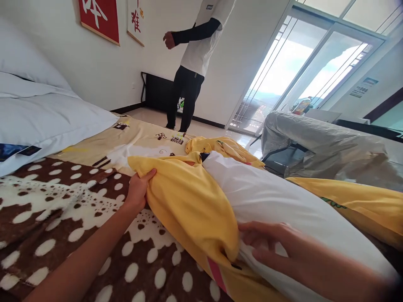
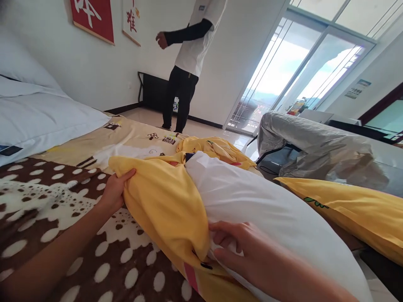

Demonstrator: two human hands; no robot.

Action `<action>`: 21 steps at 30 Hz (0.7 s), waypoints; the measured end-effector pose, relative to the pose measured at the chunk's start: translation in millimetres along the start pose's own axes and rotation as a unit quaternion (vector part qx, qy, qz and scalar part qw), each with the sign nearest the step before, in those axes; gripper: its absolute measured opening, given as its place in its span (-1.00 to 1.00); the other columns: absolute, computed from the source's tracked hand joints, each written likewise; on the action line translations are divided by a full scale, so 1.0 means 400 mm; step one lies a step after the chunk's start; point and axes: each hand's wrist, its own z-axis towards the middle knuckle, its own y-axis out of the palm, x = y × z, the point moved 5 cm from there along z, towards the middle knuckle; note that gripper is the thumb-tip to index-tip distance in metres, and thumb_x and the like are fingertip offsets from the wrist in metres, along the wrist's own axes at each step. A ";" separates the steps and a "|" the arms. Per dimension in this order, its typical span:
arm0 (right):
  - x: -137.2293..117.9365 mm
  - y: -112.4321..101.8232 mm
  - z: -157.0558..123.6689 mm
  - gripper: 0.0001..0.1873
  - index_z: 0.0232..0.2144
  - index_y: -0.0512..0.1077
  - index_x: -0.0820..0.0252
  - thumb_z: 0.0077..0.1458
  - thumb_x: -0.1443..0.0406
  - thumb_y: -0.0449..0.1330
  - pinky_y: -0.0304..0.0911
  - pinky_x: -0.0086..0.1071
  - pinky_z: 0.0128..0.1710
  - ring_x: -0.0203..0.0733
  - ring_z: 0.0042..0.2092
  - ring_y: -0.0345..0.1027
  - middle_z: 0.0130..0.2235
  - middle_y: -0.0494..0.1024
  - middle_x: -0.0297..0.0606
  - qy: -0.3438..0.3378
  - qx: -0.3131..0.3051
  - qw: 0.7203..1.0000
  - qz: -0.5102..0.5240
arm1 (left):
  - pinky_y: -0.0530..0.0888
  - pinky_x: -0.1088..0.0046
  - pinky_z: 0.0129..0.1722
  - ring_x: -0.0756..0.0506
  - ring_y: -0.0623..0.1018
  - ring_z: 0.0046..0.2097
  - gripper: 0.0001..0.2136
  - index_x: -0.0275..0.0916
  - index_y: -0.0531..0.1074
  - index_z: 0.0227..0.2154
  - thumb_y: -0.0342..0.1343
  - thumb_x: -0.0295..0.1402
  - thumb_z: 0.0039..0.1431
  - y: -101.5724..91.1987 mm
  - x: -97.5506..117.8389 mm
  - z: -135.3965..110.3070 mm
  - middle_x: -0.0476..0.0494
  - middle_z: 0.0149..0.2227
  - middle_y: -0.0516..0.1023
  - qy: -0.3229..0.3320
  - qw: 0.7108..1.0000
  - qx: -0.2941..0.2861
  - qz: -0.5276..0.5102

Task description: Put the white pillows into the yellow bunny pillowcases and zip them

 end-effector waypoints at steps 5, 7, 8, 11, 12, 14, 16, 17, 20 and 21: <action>-0.195 -0.083 0.179 -0.68 -0.17 0.53 0.06 0.17 0.14 0.03 0.26 -0.18 -0.15 -0.05 -0.17 0.42 -0.19 0.58 -0.21 -0.167 0.129 0.966 -0.152 | 0.44 0.46 -0.31 -0.07 0.50 -0.30 -0.72 -0.25 0.45 -0.37 0.31 -0.33 -0.22 -0.030 0.001 -0.032 -0.05 -0.32 0.55 0.070 0.997 0.029 0.028; -0.274 -0.082 0.272 -0.69 -0.18 0.52 0.09 0.21 0.23 -0.01 0.23 -0.21 -0.08 -0.11 -0.13 0.41 -0.16 0.58 -0.24 -0.236 0.107 0.953 -0.157 | 0.40 0.50 -0.33 -0.06 0.47 -0.30 -0.79 -0.24 0.44 -0.40 0.26 -0.33 -0.16 -0.037 0.008 -0.044 -0.01 -0.37 0.52 0.118 0.990 0.020 0.073; -0.307 -0.073 0.317 -0.69 -0.16 0.51 0.11 0.22 0.26 -0.02 0.21 -0.22 -0.04 -0.12 -0.10 0.40 -0.13 0.57 -0.24 -0.262 0.094 0.947 -0.157 | 0.39 0.51 -0.32 -0.06 0.46 -0.30 -0.82 -0.23 0.44 -0.41 0.24 -0.34 -0.14 -0.038 0.013 -0.051 0.00 -0.38 0.52 0.143 0.985 0.013 0.099; -0.379 -0.018 0.429 -0.63 0.03 0.39 0.19 0.19 0.32 0.02 0.12 -0.18 0.07 -0.10 0.03 0.33 0.03 0.50 -0.18 -0.327 0.035 0.931 -0.159 | 0.38 0.53 -0.29 -0.06 0.46 -0.26 -0.88 -0.22 0.43 -0.42 0.18 -0.35 -0.09 -0.041 0.019 -0.069 0.00 -0.37 0.52 0.177 0.974 -0.012 0.140; -0.394 0.008 0.455 -0.58 0.08 0.34 0.22 0.17 0.33 0.06 0.10 -0.18 0.09 -0.10 0.05 0.31 0.06 0.47 -0.15 -0.341 0.004 0.927 -0.156 | 0.38 0.52 -0.28 -0.07 0.47 -0.25 -0.87 -0.21 0.43 -0.41 0.17 -0.35 -0.08 -0.041 0.018 -0.074 -0.01 -0.35 0.52 0.172 0.975 -0.017 0.136; -0.413 0.058 0.490 -0.54 0.08 0.33 0.25 0.09 0.36 0.11 0.12 -0.24 0.05 -0.12 0.02 0.31 0.04 0.47 -0.15 -0.365 -0.068 0.919 -0.135 | 0.40 0.50 -0.26 -0.09 0.48 -0.22 -0.84 -0.21 0.44 -0.37 0.17 -0.34 -0.08 -0.042 0.015 -0.081 -0.02 -0.32 0.53 0.154 0.980 -0.019 0.121; -0.420 0.094 0.506 -0.64 -0.06 0.41 0.25 0.05 0.40 0.10 0.17 -0.35 -0.09 -0.20 -0.11 0.34 -0.10 0.52 -0.23 -0.384 -0.122 0.910 -0.100 | 0.41 0.48 -0.24 -0.10 0.49 -0.20 -0.81 -0.22 0.44 -0.33 0.17 -0.32 -0.06 -0.040 0.014 -0.084 -0.04 -0.30 0.54 0.139 0.983 -0.028 0.113; -0.420 0.104 0.511 -0.72 -0.16 0.43 0.24 0.05 0.40 0.08 0.17 -0.40 -0.16 -0.24 -0.19 0.33 -0.18 0.52 -0.27 -0.390 -0.133 0.908 -0.081 | 0.41 0.47 -0.22 -0.11 0.48 -0.19 -0.80 -0.22 0.45 -0.31 0.16 -0.31 -0.03 -0.037 0.016 -0.085 -0.05 -0.29 0.54 0.139 0.983 -0.038 0.116; -0.404 0.103 0.534 -0.89 -0.42 0.37 0.22 0.07 0.34 0.05 0.08 -0.44 -0.33 -0.31 -0.34 0.22 -0.39 0.41 -0.37 -0.369 -0.089 0.924 -0.041 | 0.40 0.49 -0.20 -0.09 0.47 -0.16 -0.79 -0.20 0.42 -0.23 0.15 -0.28 0.06 -0.026 0.030 -0.084 -0.04 -0.25 0.51 0.164 0.974 -0.072 0.140; -0.397 0.096 0.543 -0.89 -0.47 0.32 0.21 0.07 0.32 0.05 0.05 -0.44 -0.36 -0.32 -0.37 0.17 -0.44 0.35 -0.40 -0.354 -0.059 0.933 -0.034 | 0.40 0.51 -0.21 -0.07 0.46 -0.17 -0.79 -0.18 0.40 -0.22 0.15 -0.27 0.08 -0.024 0.035 -0.083 -0.03 -0.24 0.50 0.171 0.973 -0.076 0.138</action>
